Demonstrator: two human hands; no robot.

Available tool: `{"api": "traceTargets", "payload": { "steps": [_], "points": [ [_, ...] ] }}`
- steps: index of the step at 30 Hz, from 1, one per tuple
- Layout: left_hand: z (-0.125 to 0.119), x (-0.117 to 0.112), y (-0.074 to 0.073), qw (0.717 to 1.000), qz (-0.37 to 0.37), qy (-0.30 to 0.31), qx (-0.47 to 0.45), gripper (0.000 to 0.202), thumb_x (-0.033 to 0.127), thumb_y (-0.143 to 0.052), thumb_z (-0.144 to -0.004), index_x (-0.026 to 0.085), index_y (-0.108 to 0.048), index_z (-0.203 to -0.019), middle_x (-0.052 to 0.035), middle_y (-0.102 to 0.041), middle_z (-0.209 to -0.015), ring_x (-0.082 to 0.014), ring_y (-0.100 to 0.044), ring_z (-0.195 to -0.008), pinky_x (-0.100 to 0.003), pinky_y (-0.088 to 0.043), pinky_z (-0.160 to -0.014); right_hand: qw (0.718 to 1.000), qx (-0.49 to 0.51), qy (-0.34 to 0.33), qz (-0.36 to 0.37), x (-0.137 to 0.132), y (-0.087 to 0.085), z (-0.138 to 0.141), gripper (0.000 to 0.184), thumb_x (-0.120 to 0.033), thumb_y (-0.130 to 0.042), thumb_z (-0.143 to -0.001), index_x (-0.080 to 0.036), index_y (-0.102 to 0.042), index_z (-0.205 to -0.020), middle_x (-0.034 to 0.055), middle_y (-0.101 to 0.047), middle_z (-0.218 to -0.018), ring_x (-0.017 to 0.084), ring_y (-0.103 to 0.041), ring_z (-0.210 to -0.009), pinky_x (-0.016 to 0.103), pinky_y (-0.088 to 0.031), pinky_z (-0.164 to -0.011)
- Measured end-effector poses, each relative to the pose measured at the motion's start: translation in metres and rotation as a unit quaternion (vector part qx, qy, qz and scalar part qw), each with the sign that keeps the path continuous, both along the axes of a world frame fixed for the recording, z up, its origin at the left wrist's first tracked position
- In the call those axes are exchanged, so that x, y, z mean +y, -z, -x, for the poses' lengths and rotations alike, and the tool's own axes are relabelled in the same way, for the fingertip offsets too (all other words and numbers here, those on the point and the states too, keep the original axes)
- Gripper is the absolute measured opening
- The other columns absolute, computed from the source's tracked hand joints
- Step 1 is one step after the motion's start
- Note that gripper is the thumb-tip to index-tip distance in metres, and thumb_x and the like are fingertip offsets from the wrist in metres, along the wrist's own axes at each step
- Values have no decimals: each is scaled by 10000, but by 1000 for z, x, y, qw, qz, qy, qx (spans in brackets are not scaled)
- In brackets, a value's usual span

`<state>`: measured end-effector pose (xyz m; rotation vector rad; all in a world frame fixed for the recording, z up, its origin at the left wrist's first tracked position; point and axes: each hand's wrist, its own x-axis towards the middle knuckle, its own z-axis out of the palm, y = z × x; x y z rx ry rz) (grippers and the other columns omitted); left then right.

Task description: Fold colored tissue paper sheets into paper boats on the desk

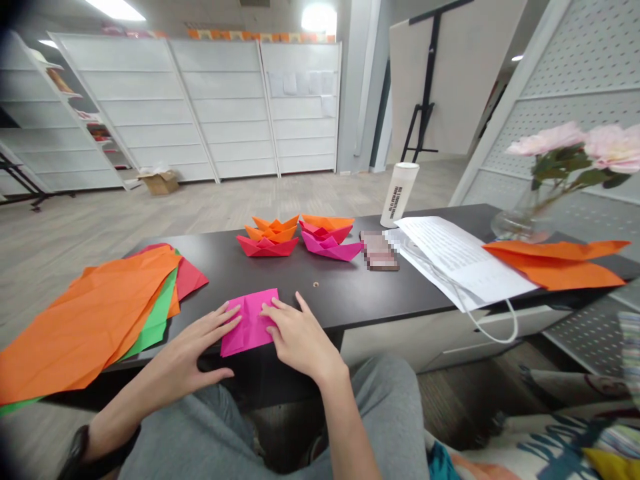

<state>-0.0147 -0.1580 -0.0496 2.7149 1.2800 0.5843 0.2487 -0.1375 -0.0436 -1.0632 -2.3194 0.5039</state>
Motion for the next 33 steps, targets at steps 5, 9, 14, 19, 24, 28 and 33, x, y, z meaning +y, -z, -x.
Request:
{"api": "traceTargets", "payload": {
  "steps": [5, 9, 14, 19, 24, 28, 33],
  "points": [
    [-2, 9, 19, 998, -45, -14, 43, 660, 326, -681, -837, 258, -444, -1449, -113, -505, -1473, -316, -442, -1375, -521, -402, -1109, 1000, 1, 0, -27, 2, 3, 5, 396, -34, -402, -924, -215, -659, -1165, 58, -627, -1341, 170, -471, -1350, 501, -200, -1206],
    [-9, 3, 22, 996, -79, -37, 21, 539, 155, -605, -833, 251, -549, -1360, -106, -610, -1348, -296, -542, -1276, -479, -469, -1053, 1000, 2, -19, -15, -2, 2, 0, 414, -87, -536, -858, -214, -646, -1236, 74, -617, -1351, 192, -514, -1310, 464, -268, -1191],
    [-9, 8, 11, 997, -69, -30, 13, 454, 92, -548, -851, 266, -622, -1263, -76, -666, -1262, -253, -624, -1135, -423, -509, -956, 1000, 10, -24, 17, -1, 2, 0, 427, -232, -663, -854, -233, -623, -1279, 71, -614, -1359, 220, -513, -1318, 490, -269, -1187],
    [-12, 14, -3, 996, -17, -63, -55, 223, 240, -495, -957, 232, -682, -1078, -55, -731, -1018, -210, -665, -925, -360, -519, -839, 998, 55, -3, 21, 9, 2, 5, 228, -248, -517, -976, -250, -718, -1082, 30, -704, -1213, 193, -613, -1186, 429, -378, -1112],
    [-22, 23, -8, 973, 62, -138, -175, 167, 268, -545, -925, 207, -659, -1031, -29, -722, -921, -180, -667, -797, -296, -539, -741, 993, 101, 48, 27, 13, 3, 7, 208, -224, -485, -982, -218, -690, -1020, 49, -693, -1105, 197, -641, -1042, 347, -493, -947],
    [-28, 35, -4, 969, 62, -144, -190, 186, 246, -593, -885, 199, -645, -1058, -24, -691, -934, -149, -635, -705, -283, -543, -687, 986, 134, 101, 11, 15, 8, 12, 241, -171, -536, -942, -226, -593, -1170, 52, -637, -1094, 200, -619, -1031, 340, -506, -921],
    [-27, 37, 11, 980, -28, -113, -160, 173, 246, -530, -938, 207, -666, -1037, -73, -648, -1077, -206, -648, -977, -366, -545, -881, 988, 84, 124, -28, 11, 14, 18, 222, -163, -459, -970, -224, -670, -1001, 71, -605, -1076, 214, -610, -989, 360, -520, -887]
  ]
}}
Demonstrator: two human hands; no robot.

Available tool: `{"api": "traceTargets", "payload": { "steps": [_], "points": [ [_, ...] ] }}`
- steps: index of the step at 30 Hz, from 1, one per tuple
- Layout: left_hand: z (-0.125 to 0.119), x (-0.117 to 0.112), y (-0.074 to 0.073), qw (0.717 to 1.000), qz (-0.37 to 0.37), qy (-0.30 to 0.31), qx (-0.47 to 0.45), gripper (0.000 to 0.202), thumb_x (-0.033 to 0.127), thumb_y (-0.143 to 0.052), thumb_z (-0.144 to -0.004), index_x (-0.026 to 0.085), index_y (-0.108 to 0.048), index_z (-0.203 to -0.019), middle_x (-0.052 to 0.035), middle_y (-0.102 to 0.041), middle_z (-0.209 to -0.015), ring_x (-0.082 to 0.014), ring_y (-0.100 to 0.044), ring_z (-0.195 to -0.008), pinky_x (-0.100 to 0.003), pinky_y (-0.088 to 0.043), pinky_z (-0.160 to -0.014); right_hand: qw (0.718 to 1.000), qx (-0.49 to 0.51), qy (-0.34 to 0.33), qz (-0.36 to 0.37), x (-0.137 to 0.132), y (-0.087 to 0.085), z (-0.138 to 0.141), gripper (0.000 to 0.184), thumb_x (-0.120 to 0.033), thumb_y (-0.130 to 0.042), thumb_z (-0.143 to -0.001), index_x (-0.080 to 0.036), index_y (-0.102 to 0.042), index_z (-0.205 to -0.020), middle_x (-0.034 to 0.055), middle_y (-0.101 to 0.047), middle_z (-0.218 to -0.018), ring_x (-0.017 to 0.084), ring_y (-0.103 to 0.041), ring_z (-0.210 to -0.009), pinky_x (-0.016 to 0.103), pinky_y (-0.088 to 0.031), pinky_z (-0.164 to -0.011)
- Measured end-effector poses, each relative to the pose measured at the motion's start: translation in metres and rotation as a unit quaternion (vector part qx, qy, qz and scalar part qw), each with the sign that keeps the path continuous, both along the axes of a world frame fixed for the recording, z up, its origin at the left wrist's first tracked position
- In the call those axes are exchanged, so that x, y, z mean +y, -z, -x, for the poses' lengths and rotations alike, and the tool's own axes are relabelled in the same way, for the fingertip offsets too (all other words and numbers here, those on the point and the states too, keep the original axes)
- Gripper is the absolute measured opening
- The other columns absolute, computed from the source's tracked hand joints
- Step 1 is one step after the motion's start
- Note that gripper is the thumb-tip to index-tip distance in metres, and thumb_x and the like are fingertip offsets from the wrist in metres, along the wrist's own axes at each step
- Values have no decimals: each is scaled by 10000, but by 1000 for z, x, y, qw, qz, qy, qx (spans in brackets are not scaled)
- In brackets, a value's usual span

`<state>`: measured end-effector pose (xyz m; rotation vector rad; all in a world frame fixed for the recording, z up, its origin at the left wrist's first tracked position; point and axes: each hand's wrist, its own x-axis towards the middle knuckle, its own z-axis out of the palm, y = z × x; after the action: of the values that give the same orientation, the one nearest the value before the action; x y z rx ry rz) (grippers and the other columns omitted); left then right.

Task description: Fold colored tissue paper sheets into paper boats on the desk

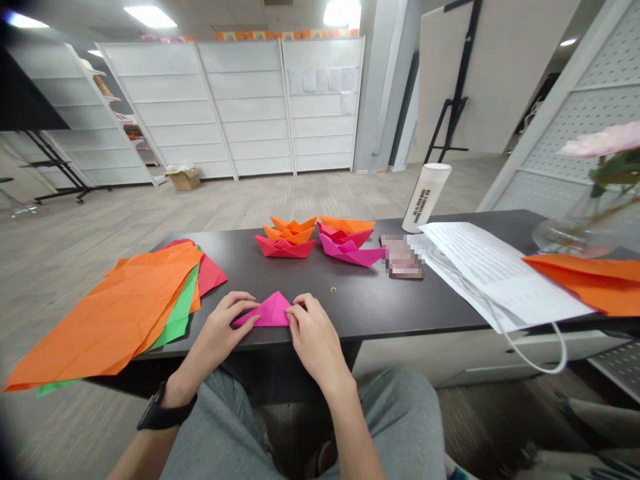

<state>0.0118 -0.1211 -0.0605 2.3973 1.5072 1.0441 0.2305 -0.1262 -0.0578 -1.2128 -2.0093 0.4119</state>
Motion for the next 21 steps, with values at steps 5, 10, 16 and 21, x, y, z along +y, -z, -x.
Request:
{"api": "traceTargets", "payload": {
  "steps": [5, 10, 16, 21],
  "points": [
    [1, -11, 3, 986, -32, 97, 129, 374, 198, -492, -960, 224, -550, -1329, -77, -598, -1360, -226, -544, -1260, -426, -449, -1081, 999, -38, 3, -14, -7, 1, -1, 210, -171, -526, -937, -210, -685, -1070, 86, -614, -1138, 241, -599, -1024, 410, -523, -917],
    [2, -16, 0, 971, -29, 136, 197, 478, 238, -572, -915, 242, -507, -1389, -72, -573, -1406, -240, -545, -1277, -419, -471, -1072, 998, -54, 16, -8, -10, -7, -1, 233, -170, -542, -927, -224, -687, -1101, 79, -629, -1165, 231, -610, -1060, 390, -532, -933],
    [0, -12, 1, 973, -19, 125, 195, 481, 245, -568, -907, 179, -512, -1380, -97, -557, -1426, -238, -533, -1296, -399, -463, -1087, 996, -75, -24, -43, -28, -7, 15, 398, -148, -482, -947, -183, -562, -1335, 80, -594, -1362, 213, -516, -1286, 413, -394, -1134],
    [0, -12, 0, 972, 0, 125, 197, 477, 256, -559, -911, 204, -514, -1383, -79, -533, -1453, -242, -507, -1324, -409, -450, -1101, 990, -127, -49, -32, -42, -4, 2, 455, -160, -472, -959, -198, -489, -1412, 63, -554, -1424, 209, -493, -1333, 481, -312, -1184]
  ]
}}
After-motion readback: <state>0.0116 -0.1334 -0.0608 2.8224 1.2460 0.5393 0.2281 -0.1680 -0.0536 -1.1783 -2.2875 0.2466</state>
